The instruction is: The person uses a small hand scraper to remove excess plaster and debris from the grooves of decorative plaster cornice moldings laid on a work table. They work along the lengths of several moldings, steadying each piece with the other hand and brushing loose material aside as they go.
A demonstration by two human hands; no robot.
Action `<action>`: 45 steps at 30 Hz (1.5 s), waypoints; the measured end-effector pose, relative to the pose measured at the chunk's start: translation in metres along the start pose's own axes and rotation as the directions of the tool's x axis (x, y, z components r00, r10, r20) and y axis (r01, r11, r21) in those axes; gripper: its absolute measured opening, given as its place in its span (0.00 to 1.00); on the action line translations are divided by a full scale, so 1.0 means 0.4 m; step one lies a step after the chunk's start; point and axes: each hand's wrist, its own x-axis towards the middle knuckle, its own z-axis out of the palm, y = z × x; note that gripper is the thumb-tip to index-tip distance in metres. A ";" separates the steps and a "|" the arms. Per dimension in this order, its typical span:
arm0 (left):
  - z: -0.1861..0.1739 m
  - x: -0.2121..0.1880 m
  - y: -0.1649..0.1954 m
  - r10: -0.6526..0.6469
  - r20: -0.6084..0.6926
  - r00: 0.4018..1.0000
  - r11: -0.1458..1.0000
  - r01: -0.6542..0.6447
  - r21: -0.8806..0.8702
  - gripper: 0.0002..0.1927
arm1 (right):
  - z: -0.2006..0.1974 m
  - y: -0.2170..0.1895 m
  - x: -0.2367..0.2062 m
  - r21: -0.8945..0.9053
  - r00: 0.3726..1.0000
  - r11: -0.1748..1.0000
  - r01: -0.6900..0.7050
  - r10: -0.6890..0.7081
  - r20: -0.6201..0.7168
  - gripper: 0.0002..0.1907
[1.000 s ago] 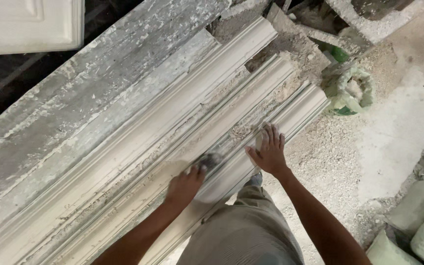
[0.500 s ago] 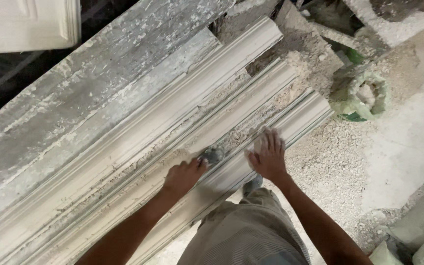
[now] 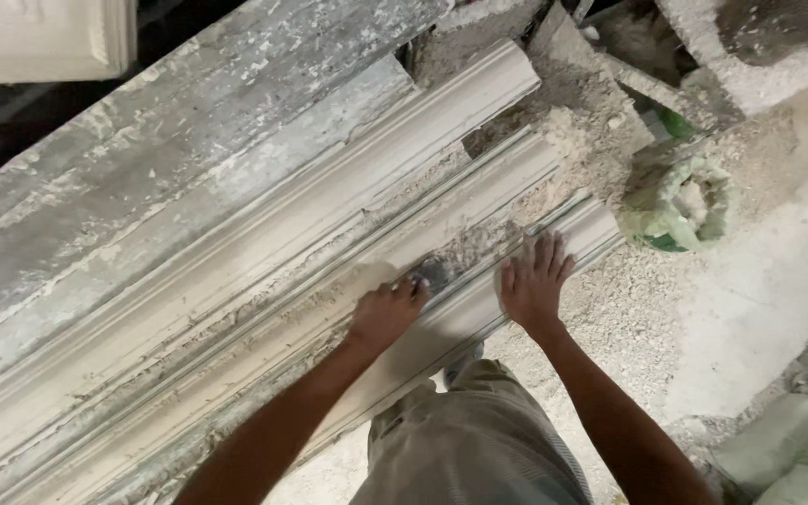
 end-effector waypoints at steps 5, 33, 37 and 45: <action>0.000 -0.065 -0.021 -0.019 0.224 0.974 0.991 0.049 -0.126 0.24 | 0.009 0.015 0.006 0.042 0.998 0.999 -0.028 0.026 0.059 0.34; -0.074 -0.089 -0.017 -0.392 0.190 0.900 0.566 0.399 -0.722 0.22 | 0.027 0.026 -0.014 0.010 0.999 0.999 0.036 -0.036 0.015 0.34; -0.042 -0.037 0.001 -0.446 0.233 0.864 0.531 0.465 -0.708 0.20 | 0.019 0.059 0.006 -0.032 0.998 0.999 0.041 -0.039 0.050 0.34; 0.025 0.231 0.162 -0.471 0.001 0.882 0.765 0.409 -0.497 0.11 | -0.017 0.145 0.170 -0.086 0.989 0.986 -0.144 0.141 -0.038 0.32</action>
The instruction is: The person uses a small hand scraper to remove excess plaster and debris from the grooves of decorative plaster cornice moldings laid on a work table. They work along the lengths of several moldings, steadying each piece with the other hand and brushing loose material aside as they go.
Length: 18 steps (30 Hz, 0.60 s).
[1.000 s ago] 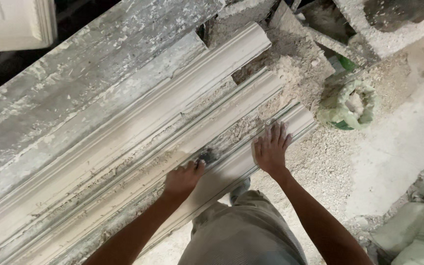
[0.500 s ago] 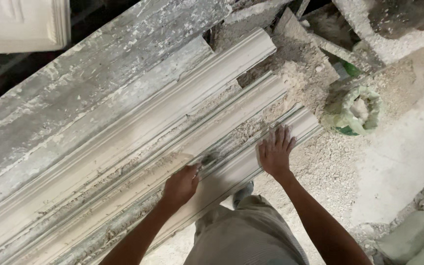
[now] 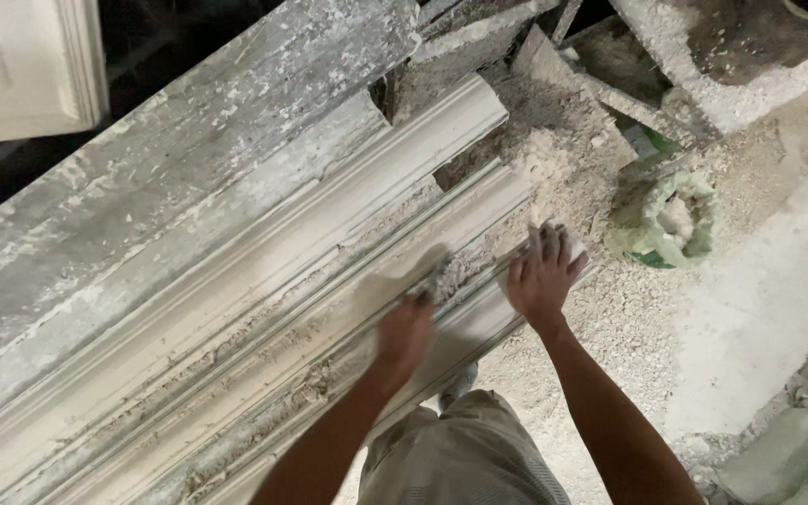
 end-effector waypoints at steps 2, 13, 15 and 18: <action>0.076 0.104 0.106 0.047 0.096 0.994 0.991 -0.058 0.120 0.13 | -0.002 -0.001 0.002 -0.011 1.000 1.000 -0.009 0.009 0.005 0.34; -0.006 0.122 0.142 0.037 0.260 0.965 0.982 -0.084 0.170 0.18 | 0.019 0.017 -0.013 0.047 1.000 0.999 -0.006 0.007 -0.012 0.35; 0.063 0.189 0.209 -0.106 0.260 0.960 0.994 0.099 0.039 0.13 | 0.017 0.015 -0.013 0.043 1.000 0.999 -0.001 0.002 -0.024 0.35; 0.112 0.225 0.264 -0.063 0.157 0.986 0.992 0.045 0.115 0.10 | 0.011 0.017 -0.009 0.017 0.997 1.000 0.020 -0.018 -0.069 0.35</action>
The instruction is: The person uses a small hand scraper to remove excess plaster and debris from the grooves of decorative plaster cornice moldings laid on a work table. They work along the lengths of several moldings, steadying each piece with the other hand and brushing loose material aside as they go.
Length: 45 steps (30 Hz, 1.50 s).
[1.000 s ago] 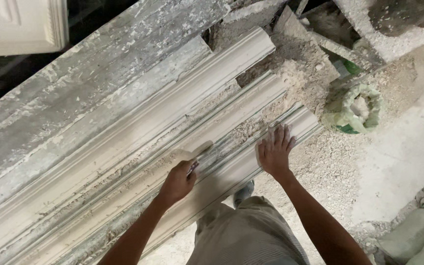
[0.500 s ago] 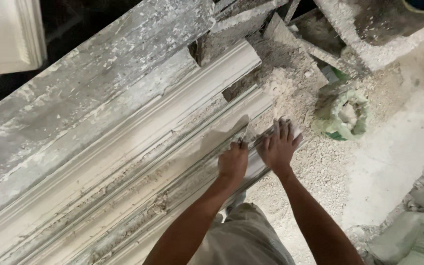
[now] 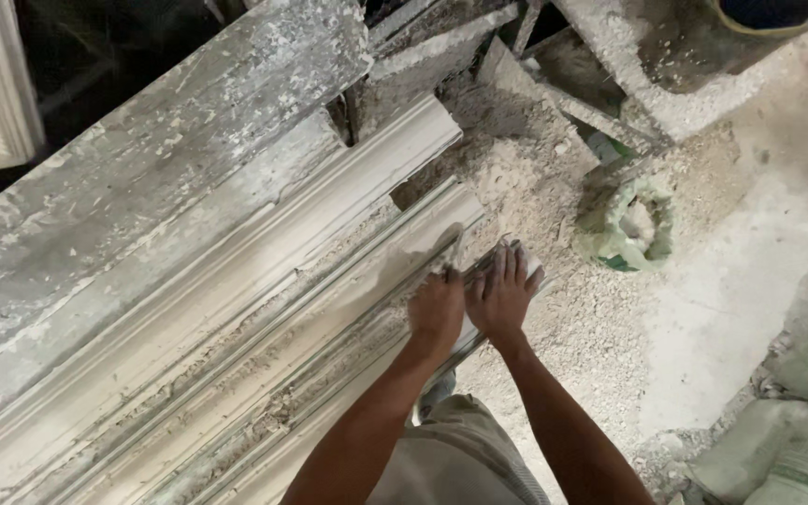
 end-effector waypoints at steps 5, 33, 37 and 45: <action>-0.021 0.038 0.064 -0.052 -0.030 0.998 0.993 0.048 -0.103 0.11 | -0.004 0.012 0.002 0.072 1.000 0.997 0.004 -0.003 -0.020 0.32; -0.051 -0.999 -0.499 -0.719 -0.191 0.669 0.614 0.481 -0.626 0.31 | 0.029 -0.166 -0.004 0.167 0.919 0.906 0.390 -0.369 -0.140 0.30; -0.016 -1.190 -0.525 -0.861 -0.286 0.421 0.448 0.360 -0.818 0.25 | 0.058 -0.485 -0.194 0.536 0.815 0.652 0.537 -0.564 -0.131 0.13; 0.047 -1.714 -0.725 -0.980 -0.190 0.055 0.195 0.118 -0.974 0.20 | -0.040 -1.174 -0.971 0.886 0.349 0.463 0.014 -0.833 0.430 0.12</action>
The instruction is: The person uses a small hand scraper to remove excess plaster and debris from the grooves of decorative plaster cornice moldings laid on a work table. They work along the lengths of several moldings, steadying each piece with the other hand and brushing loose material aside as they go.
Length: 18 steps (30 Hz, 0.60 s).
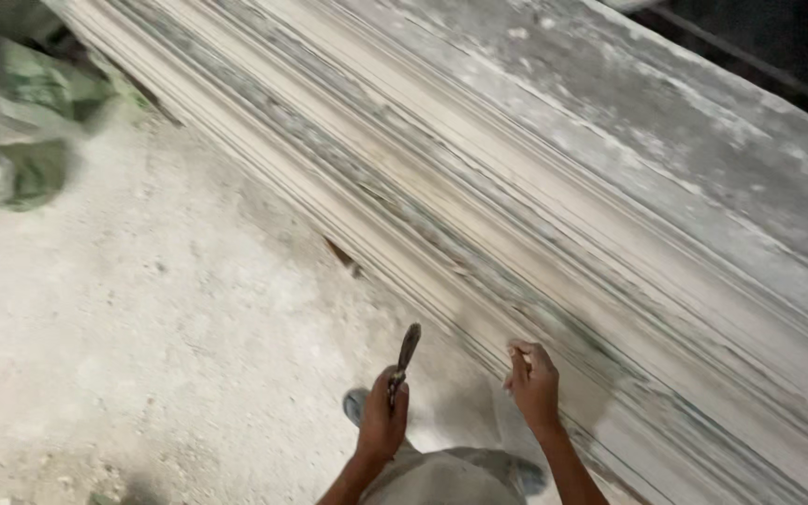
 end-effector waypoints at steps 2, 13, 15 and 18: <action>-0.171 0.080 -0.018 -0.070 -0.048 0.996 0.997 0.072 0.043 0.20 | 0.209 -0.080 0.043 -0.017 0.993 0.997 -0.077 0.078 0.086 0.12; -0.695 0.355 -0.099 -0.271 -0.409 0.871 0.962 0.259 -0.087 0.15 | 0.931 -0.295 0.215 0.059 0.707 0.959 0.279 -0.246 0.663 0.16; -0.738 0.431 -0.125 -0.333 -0.379 0.864 0.942 0.284 -0.181 0.15 | 1.013 -0.352 0.239 0.131 0.602 0.960 0.246 -0.257 0.756 0.11; -0.805 0.572 -0.156 -0.319 -0.339 0.885 0.934 0.233 -0.269 0.15 | 1.142 -0.441 0.290 0.184 0.432 0.964 0.191 -0.250 0.866 0.32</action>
